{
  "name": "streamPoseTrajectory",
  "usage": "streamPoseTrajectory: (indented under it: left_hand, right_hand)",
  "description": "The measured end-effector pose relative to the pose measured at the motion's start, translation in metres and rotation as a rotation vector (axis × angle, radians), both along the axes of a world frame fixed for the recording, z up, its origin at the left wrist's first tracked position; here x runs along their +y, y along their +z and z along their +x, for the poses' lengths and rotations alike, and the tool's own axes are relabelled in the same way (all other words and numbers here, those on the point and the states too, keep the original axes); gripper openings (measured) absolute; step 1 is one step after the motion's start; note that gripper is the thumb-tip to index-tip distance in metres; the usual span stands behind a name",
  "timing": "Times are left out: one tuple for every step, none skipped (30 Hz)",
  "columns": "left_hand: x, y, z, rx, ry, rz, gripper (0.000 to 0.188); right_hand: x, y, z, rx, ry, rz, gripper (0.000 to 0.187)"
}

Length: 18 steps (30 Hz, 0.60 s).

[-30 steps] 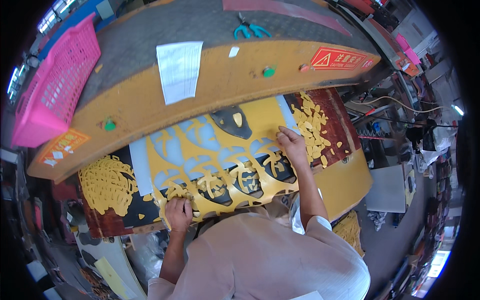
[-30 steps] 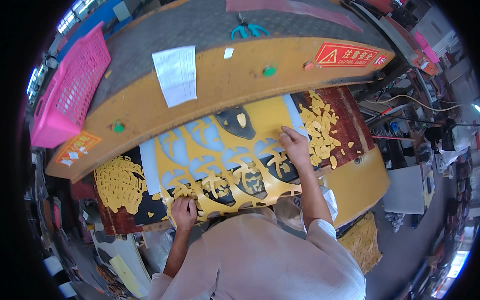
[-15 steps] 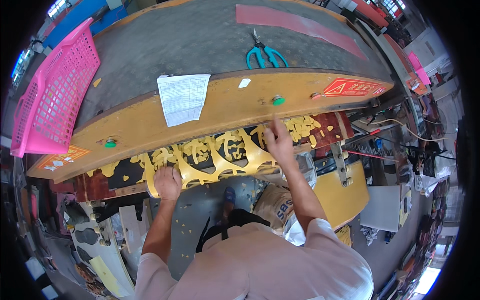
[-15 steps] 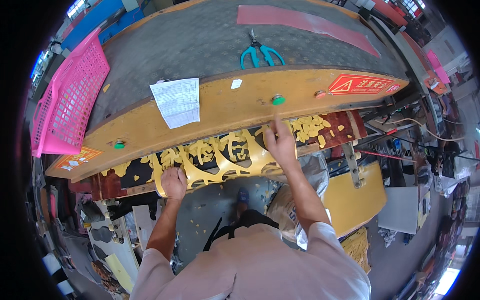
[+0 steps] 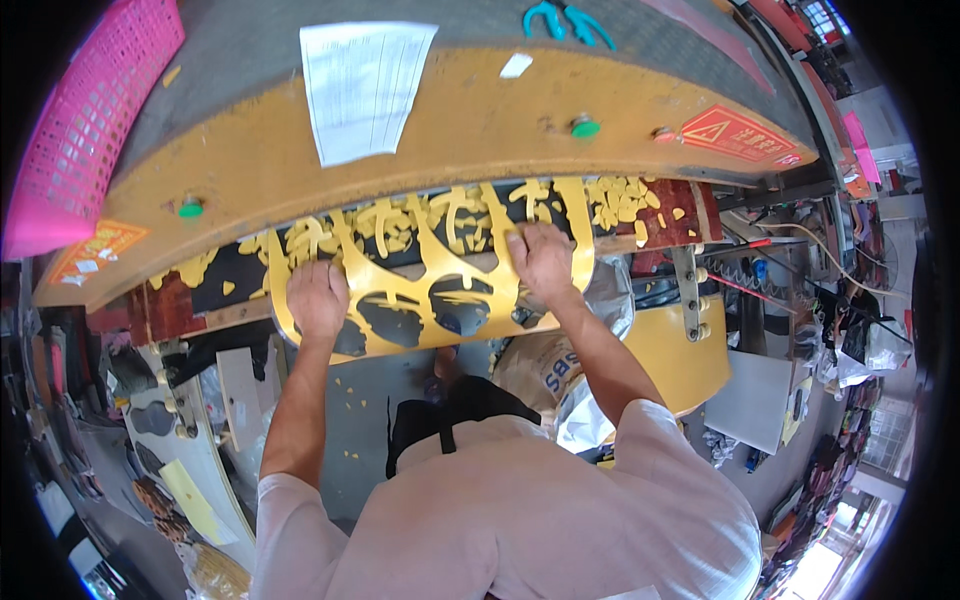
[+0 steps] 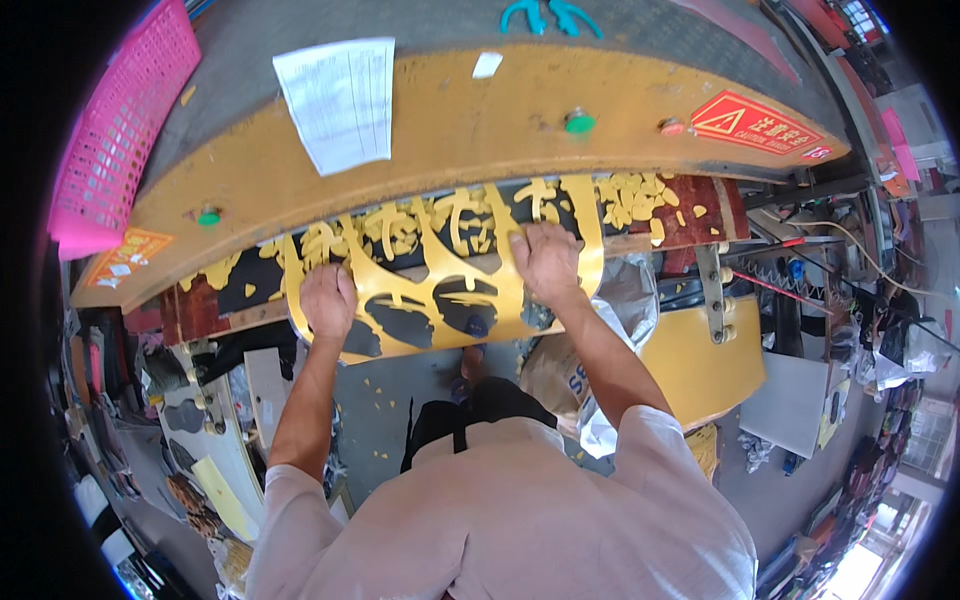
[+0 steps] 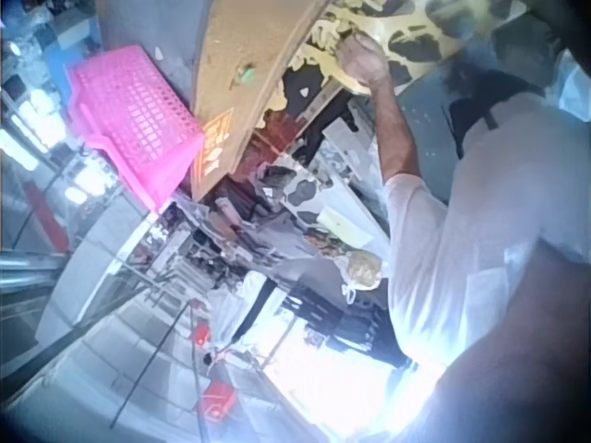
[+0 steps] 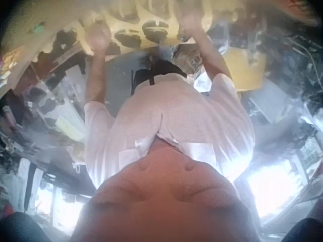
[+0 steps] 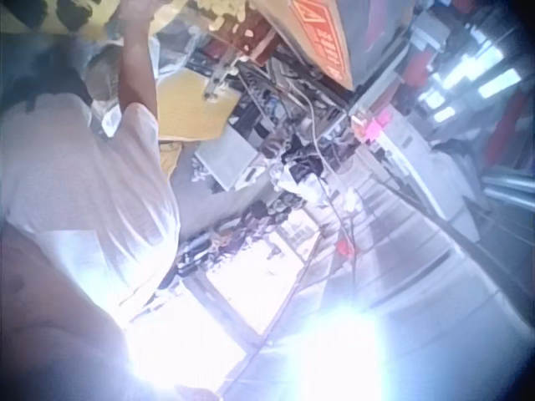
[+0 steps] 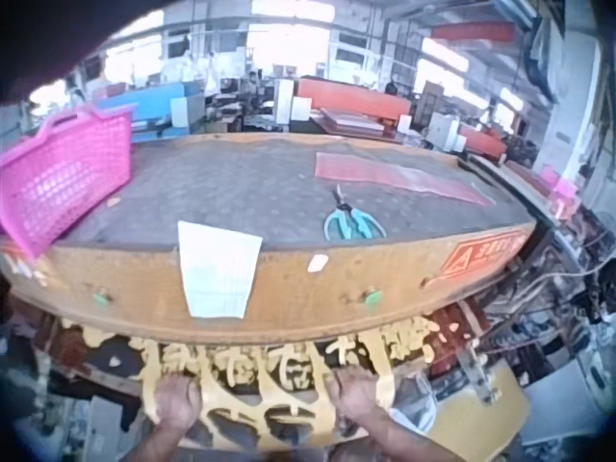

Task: The person repeatedly uses a handheld scraper to lift and remove yellow cutout pieces from a larger sheet on a workbench. The removed pieces are placed into a pile on the left side of the table. The person continues this process across the sheet, clearing the cutouts and leaving behind the negative space.

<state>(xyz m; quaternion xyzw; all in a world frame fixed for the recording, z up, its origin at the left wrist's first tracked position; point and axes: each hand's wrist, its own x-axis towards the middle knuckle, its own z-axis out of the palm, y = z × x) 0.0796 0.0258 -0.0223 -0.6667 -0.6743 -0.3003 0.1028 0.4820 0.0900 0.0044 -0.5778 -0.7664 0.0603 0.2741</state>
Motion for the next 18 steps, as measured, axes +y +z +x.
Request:
streamPoseTrajectory:
  left_hand:
    - [-0.003,-0.013,0.005,0.019,0.001,-0.016,0.013]
    - [-0.01,-0.028,0.014,0.025,-0.033,-0.013,0.013]
    - [-0.016,-0.043,0.024,0.016,-0.034,-0.013,0.013]
    - [-0.021,-0.058,0.036,0.002,-0.043,-0.026,0.013]
    - [-0.029,-0.072,0.048,-0.018,-0.053,-0.007,0.012]
    - [-0.037,-0.08,0.057,-0.028,-0.052,-0.027,0.011]
    - [-0.047,-0.083,0.064,-0.042,-0.063,-0.038,0.011]
    - [-0.059,-0.08,0.065,-0.06,-0.063,-0.05,0.011]
    - [-0.071,-0.069,0.061,-0.095,-0.059,-0.144,0.011]
    - [-0.086,-0.054,0.055,-0.202,-0.083,-0.144,0.008]
    - [-0.102,-0.034,0.046,-0.273,-0.102,-0.123,0.006]
    - [-0.114,-0.012,0.037,-0.361,-0.144,-0.051,0.004]
    - [-0.125,0.01,0.029,-0.425,-0.106,-0.1,0.004]
    - [-0.132,0.03,0.024,-0.469,-0.194,-0.032,0.005]
    - [-0.136,0.046,0.026,-0.521,-0.18,-0.116,0.007]
    - [-0.135,0.055,0.037,-0.608,-0.201,-0.188,0.008]
    - [-0.135,0.059,0.051,-0.654,-0.279,-0.253,0.009]
    - [-0.135,0.057,0.077,-0.669,-0.324,-0.25,0.009]
  right_hand:
    - [-0.003,-0.016,0.006,-0.007,-0.039,-0.017,0.034]
    - [-0.008,-0.035,0.016,-0.004,-0.015,0.034,0.034]
    - [-0.015,-0.054,0.027,-0.016,-0.043,-0.033,0.033]
    - [-0.021,-0.073,0.037,-0.014,-0.045,-0.042,0.033]
    - [-0.03,-0.087,0.047,-0.003,-0.035,-0.007,0.033]
    - [-0.041,-0.097,0.053,-0.01,-0.045,-0.053,0.031]
    - [-0.051,-0.098,0.058,-0.007,-0.044,-0.054,0.03]
    - [-0.064,-0.092,0.055,0.011,-0.03,-0.041,0.028]
    - [-0.072,-0.077,0.048,0.096,0.007,-0.066,0.025]
    - [-0.084,-0.054,0.04,0.16,-0.028,-0.171,0.025]
    - [-0.093,-0.027,0.028,0.238,-0.072,-0.31,0.025]
    - [-0.096,0.002,0.015,0.307,-0.144,-0.483,0.026]
    - [-0.099,0.03,0.0,0.382,-0.187,-0.531,0.031]
    - [-0.092,0.053,-0.013,0.23,-0.125,-0.461,0.036]
    - [-0.088,0.069,-0.024,0.235,-0.068,-0.383,0.046]
    - [-0.083,0.074,-0.037,0.237,-0.039,-0.297,0.057]
    - [-0.079,0.071,-0.047,0.155,0.004,-0.275,0.064]
    - [-0.08,0.062,-0.053,0.074,0.022,-0.257,0.072]
